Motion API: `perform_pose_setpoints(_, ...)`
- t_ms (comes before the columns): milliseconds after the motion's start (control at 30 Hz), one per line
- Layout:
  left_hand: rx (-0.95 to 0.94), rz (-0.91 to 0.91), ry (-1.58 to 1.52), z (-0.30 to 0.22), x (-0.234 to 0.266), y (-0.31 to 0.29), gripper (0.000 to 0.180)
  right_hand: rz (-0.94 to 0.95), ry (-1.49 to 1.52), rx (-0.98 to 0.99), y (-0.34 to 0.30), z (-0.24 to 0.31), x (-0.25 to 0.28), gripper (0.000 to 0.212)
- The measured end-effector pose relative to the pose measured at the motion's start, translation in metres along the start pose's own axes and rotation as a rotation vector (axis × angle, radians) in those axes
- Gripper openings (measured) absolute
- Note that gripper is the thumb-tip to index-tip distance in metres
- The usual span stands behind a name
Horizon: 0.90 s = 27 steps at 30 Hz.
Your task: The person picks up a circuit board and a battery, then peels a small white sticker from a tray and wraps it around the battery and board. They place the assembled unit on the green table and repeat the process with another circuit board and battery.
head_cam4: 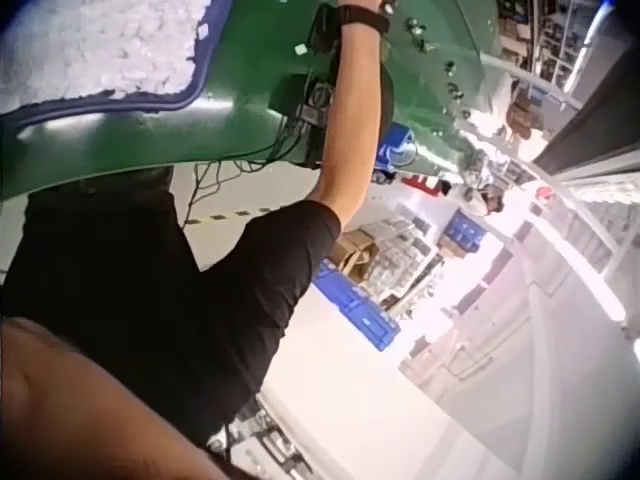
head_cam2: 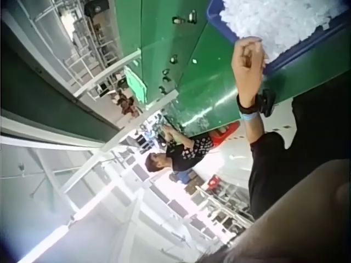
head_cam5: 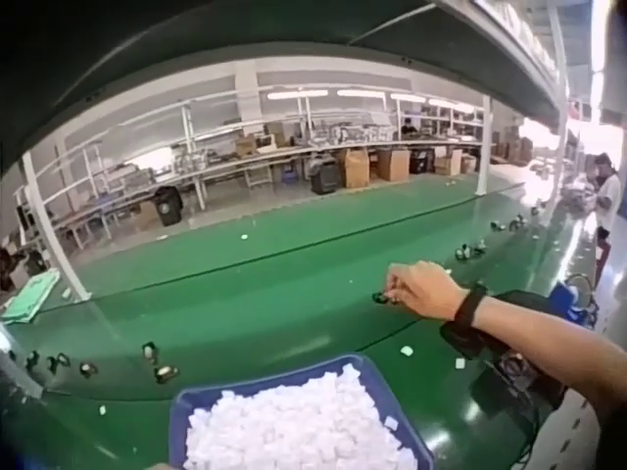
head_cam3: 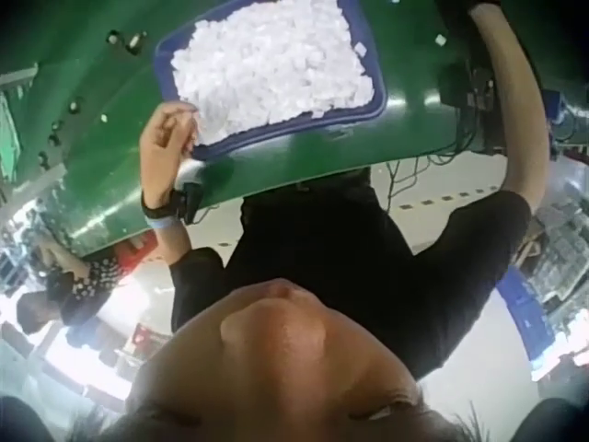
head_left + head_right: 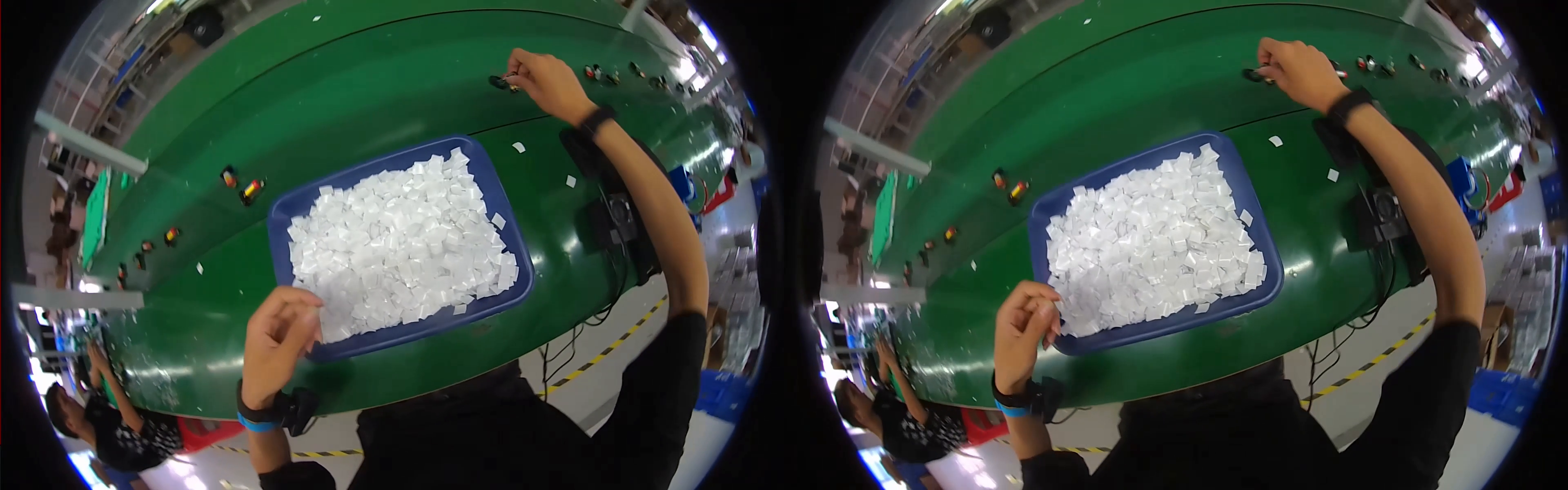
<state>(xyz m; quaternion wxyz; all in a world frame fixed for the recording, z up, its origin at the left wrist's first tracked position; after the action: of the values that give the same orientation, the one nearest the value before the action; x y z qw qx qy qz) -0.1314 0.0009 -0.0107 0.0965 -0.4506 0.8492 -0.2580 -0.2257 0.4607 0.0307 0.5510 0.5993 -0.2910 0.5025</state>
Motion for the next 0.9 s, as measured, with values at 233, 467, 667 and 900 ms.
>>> perform_pose_setpoints(233,-0.425,-0.244,0.112,-0.051,-0.034,-0.015,0.033,-0.132,0.264,0.404,-0.075,0.28,0.057,0.019)
perform_pose_setpoints(467,-0.604,-0.169,0.481,-0.054,-0.063,-0.028,0.032,-0.365,0.348,0.445,-0.118,0.322,0.046,0.027)
perform_pose_setpoints(667,-0.74,-0.168,0.496,-0.046,-0.073,-0.039,0.021,-0.322,0.46,0.378,-0.128,0.307,0.041,0.029)
perform_pose_setpoints(900,-0.107,0.078,-0.295,0.014,-0.06,-0.002,0.025,-0.333,0.431,0.435,-0.137,0.311,0.039,0.024)
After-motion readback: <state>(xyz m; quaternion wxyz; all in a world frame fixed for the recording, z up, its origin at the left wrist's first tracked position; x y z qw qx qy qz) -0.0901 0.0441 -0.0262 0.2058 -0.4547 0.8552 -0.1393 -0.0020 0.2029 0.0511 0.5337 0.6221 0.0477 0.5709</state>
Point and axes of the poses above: each hand's wrist, its own y-axis towards the middle knuckle, its own x-axis out of the back of the hand, z = x × y, the point moved 9 cm from there along y, towards the middle knuckle, and after that the axes turned 12 degrees about x, right-handed, at the moved point
